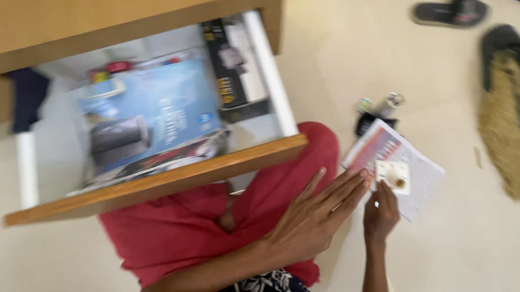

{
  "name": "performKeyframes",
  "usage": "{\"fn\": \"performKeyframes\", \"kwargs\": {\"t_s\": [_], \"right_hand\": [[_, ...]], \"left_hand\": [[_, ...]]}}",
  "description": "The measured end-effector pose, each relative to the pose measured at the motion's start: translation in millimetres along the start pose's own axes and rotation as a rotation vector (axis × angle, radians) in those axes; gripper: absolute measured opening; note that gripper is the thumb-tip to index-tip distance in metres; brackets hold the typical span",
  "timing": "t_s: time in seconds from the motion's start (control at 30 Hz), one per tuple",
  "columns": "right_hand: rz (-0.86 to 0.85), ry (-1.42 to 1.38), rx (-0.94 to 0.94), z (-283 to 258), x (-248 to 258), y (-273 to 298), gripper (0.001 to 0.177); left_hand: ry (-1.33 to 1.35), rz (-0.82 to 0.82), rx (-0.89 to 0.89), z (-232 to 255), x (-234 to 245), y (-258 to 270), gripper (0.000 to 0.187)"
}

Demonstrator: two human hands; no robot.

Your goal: The person removes a box, newspapers, and documents from a wooden drawer while sitting on the floor, then rearranges the papers and places the box back inside.

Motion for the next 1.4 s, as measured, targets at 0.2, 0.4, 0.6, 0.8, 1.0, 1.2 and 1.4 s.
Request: {"fn": "performKeyframes", "kwargs": {"t_s": [0.2,0.4,0.6,0.8,1.0,1.2,1.4], "right_hand": [[0.274,-0.189,0.367,-150.8,45.6,-130.5,0.027],[0.128,-0.478,0.852,-320.6,105.1,-232.8,0.027],[-0.6,-0.549,1.099,-446.5,21.4,-268.3,0.023],[-0.802,-0.202,1.138,-481.3,-64.9,-258.3,0.074],[-0.887,-0.133,1.127,-486.0,-84.3,-255.7,0.094],[-0.891,-0.133,1.079,-489.5,-67.0,-259.9,0.071],[-0.738,-0.269,1.103,-477.1,-10.3,-256.0,0.028]], "left_hand": [[-0.425,0.347,0.071,-19.9,159.2,55.3,0.066],[-0.687,0.401,0.157,-97.3,289.5,84.1,0.033],[-0.512,0.059,0.553,-185.6,334.2,112.4,0.021],[-0.674,0.194,0.347,-276.0,310.4,130.6,0.034],[-0.538,0.105,0.564,-284.0,311.9,129.1,0.035],[-0.59,0.171,0.429,-260.3,312.4,120.4,0.048],[-0.435,-0.014,0.498,-204.5,324.9,123.3,0.031]]}}
Point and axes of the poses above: each hand's wrist, its own y-axis away from the middle knuckle, its own x-axis out of the back of the hand, z = x × y, the point moved 1 cm from there along -y, towards the middle knuckle, and after that the axes turned 6 degrees about y, right-handed, at the moved point
